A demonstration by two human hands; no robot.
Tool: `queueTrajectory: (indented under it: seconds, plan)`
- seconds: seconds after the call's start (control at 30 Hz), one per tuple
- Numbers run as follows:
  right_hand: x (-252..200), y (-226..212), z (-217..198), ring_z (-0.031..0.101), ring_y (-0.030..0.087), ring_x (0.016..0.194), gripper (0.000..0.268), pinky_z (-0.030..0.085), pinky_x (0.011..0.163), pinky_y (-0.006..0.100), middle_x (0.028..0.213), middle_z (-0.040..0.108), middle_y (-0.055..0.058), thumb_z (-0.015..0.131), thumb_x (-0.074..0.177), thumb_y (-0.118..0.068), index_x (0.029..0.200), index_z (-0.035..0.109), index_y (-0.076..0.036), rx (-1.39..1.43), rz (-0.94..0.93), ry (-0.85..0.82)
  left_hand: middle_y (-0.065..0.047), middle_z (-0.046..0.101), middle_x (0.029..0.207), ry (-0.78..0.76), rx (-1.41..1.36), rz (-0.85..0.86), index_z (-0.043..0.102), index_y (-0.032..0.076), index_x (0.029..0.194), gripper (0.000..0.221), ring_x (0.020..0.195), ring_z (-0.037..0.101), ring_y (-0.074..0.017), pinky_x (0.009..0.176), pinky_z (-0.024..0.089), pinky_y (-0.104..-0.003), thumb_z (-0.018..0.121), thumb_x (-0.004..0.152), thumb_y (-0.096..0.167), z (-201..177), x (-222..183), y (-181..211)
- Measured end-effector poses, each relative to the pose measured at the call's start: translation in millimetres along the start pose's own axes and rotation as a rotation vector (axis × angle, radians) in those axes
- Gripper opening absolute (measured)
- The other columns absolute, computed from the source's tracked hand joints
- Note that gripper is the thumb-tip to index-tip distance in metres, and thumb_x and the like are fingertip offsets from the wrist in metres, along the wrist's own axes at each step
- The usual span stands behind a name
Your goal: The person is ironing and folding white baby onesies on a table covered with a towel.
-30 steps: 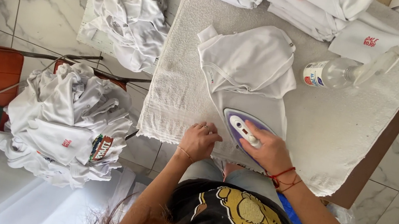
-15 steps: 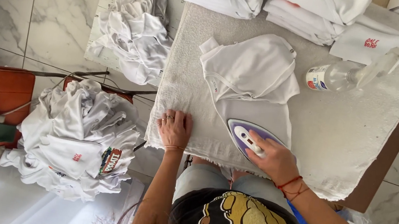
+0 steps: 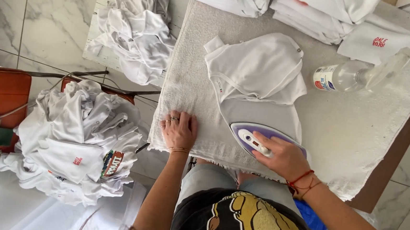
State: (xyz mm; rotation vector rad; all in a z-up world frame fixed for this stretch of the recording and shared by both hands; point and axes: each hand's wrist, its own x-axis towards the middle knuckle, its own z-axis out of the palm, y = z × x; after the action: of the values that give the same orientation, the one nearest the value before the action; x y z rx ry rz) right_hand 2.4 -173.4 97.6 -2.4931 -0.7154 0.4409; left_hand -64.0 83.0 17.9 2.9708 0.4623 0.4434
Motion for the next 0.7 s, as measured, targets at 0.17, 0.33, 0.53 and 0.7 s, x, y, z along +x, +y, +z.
queueTrajectory:
  seconds: [0.17,0.33,0.53,0.7]
  plan:
    - [42.5,-15.5,20.4,0.06,0.024,0.059,0.044,0.048,0.048,0.035,0.061,0.055,0.005,0.065,0.067,-0.033,0.11,0.058,-0.027,-0.017,-0.017,0.136,-0.005,0.042,0.064,0.011,0.014,-0.005,0.043,0.015,0.063,0.023,0.063,0.049,-0.024,0.06,0.037,-0.033,0.052,0.075,0.031,-1.7,4.5,0.6]
    - [39.4,-14.1,22.3,0.06,0.025,0.058,0.047,0.049,0.049,0.037,0.062,0.057,0.006,0.065,0.067,-0.033,0.112,0.057,-0.027,-0.005,-0.011,0.116,-0.006,0.041,0.061,0.038,0.017,0.002,0.043,0.016,0.062,0.024,0.059,0.049,-0.0251,0.061,0.039,-0.034,0.052,0.076,0.033,-0.8,4.1,-0.7]
    - [17.9,-3.5,13.6,0.061,0.023,0.06,0.046,0.049,0.051,0.033,0.064,0.057,0.004,0.064,0.067,-0.035,0.112,0.056,-0.03,-0.009,0.024,0.051,-0.006,0.042,0.064,-0.01,0.009,-0.029,0.044,0.016,0.063,0.023,0.063,0.049,-0.0253,0.062,0.039,-0.034,0.053,0.075,0.033,3.5,0.9,-1.1]
    - [50.2,-29.2,19.1,0.06,0.023,0.058,0.046,0.048,0.048,0.034,0.063,0.057,0.005,0.065,0.067,-0.034,0.112,0.057,-0.027,-0.002,0.092,0.203,-0.006,0.044,0.065,-0.044,0.012,-0.019,0.045,0.015,0.064,0.023,0.065,0.05,-0.0252,0.064,0.039,-0.034,0.053,0.075,0.033,-1.7,2.3,2.4]
